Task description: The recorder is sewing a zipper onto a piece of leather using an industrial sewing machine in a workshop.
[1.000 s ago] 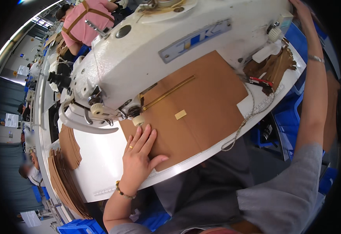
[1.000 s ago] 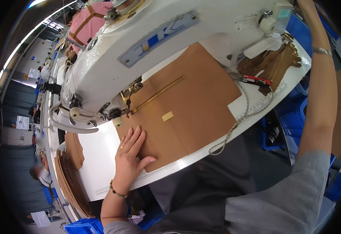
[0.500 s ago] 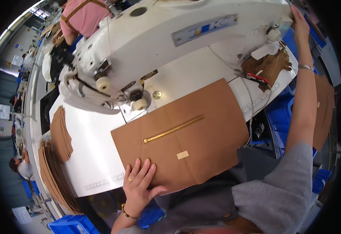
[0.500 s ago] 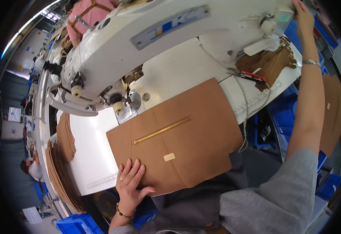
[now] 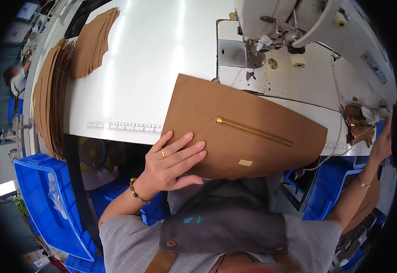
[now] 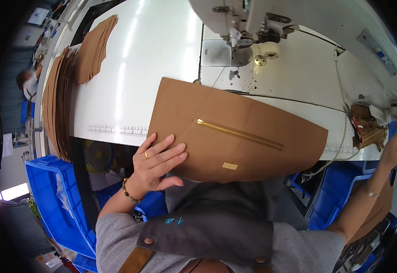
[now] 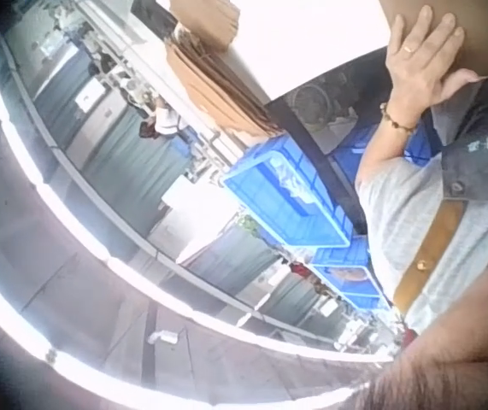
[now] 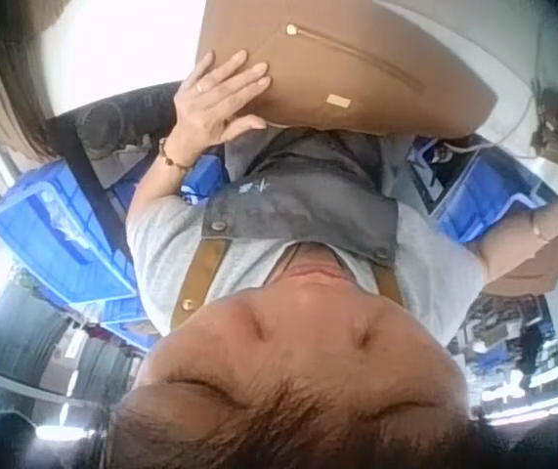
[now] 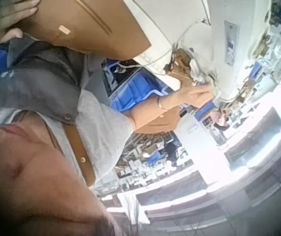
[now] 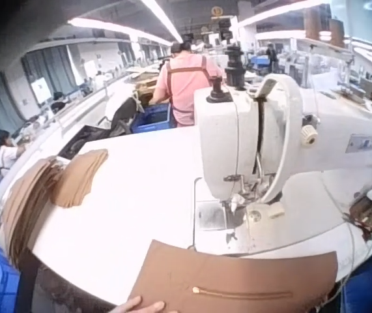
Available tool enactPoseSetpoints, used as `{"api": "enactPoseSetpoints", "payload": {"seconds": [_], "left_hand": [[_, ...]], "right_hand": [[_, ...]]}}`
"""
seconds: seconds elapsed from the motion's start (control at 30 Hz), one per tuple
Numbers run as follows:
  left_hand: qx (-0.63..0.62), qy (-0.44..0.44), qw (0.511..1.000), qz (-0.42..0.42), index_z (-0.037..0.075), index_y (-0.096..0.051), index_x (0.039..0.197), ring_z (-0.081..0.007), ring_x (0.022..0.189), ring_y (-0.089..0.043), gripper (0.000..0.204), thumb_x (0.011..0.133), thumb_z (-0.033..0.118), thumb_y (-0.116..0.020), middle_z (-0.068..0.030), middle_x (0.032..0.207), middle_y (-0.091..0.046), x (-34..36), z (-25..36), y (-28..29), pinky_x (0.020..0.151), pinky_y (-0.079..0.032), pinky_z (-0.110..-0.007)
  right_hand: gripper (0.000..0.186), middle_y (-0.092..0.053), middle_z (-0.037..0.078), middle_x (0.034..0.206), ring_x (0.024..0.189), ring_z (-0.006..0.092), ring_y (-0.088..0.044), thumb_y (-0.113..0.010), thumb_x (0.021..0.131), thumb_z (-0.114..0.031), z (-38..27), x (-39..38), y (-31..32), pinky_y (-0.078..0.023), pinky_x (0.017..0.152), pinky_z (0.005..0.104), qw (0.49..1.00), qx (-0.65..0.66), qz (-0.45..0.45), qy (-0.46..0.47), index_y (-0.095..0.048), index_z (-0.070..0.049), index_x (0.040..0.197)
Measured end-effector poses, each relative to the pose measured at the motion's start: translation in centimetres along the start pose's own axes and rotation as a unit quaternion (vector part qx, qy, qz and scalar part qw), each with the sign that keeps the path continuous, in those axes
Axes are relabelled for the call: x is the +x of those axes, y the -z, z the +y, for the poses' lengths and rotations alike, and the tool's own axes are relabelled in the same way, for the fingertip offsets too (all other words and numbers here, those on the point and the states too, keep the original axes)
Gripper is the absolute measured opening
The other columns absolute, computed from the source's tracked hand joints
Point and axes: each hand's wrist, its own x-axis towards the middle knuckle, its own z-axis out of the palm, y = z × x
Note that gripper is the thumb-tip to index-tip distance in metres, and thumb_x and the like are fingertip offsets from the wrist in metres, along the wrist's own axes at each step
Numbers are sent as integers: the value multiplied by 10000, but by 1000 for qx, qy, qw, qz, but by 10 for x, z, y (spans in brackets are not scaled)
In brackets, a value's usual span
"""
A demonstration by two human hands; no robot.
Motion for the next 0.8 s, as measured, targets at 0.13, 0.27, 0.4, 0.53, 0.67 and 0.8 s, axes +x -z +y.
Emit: {"api": "enactPoseSetpoints", "payload": {"seconds": [0.13, 0.27, 0.4, 0.53, 0.67, 0.8], "left_hand": [[26, -44, 997, 50, 174, -803, 1186, -251, 1294, -665, 490, 968, 579, -633, -4, 1249, -771, -5, -6, -13, 1208, -376, -453], [48, -77, 991, 102, 183, -812, 1154, -240, 1265, -682, 410, 998, 517, -631, 7, 1227, -778, -7, -16, -22, 1174, -403, -434], [46, -76, 988, 126, 183, -815, 1140, -236, 1250, -691, 374, 1005, 482, -634, 14, 1214, -782, -4, -17, -27, 1164, -408, -427], [45, -88, 984, 150, 189, -817, 1121, -228, 1240, -697, 335, 1009, 451, -641, 17, 1202, -787, -1, -17, -33, 1160, -411, -418], [51, -81, 982, 164, 195, -818, 1109, -217, 1237, -698, 313, 1012, 437, -643, 24, 1193, -790, -3, -17, -36, 1148, -418, -406], [49, -75, 980, 175, 198, -818, 1102, -214, 1229, -702, 310, 1016, 436, -639, 30, 1187, -792, -4, -17, -37, 1145, -418, -398]], "right_hand": [[225, -766, 159, 1122, 992, 269, -748, -643, 1035, -99, -125, -56, -28, -575, 860, 356, 980, 21, -148, 131, -734, 4, 1212], [285, -750, 163, 1137, 1014, 339, -724, -631, 1024, -76, -133, -57, -44, -563, 894, 394, 972, -57, -210, 88, -702, -53, 1298], [288, -744, 154, 1155, 1034, 333, -718, -597, 1035, -69, -129, -42, -25, -557, 890, 392, 962, -90, -248, 66, -702, -100, 1302], [256, -705, 149, 1023, 850, 303, -661, -560, 1050, -51, -177, -25, 6, -536, 793, 361, 975, -6, -218, -33, -696, -53, 1267], [252, -603, 135, 1041, 830, 265, -587, -588, 1010, -33, -281, -11, -7, -497, 743, 299, 940, 157, -290, 84, -643, -16, 1256], [310, -618, 132, 1067, 901, 308, -649, -688, 919, -53, -358, -8, -42, -546, 757, 368, 898, 225, -329, 188, -659, -55, 1227]]}}
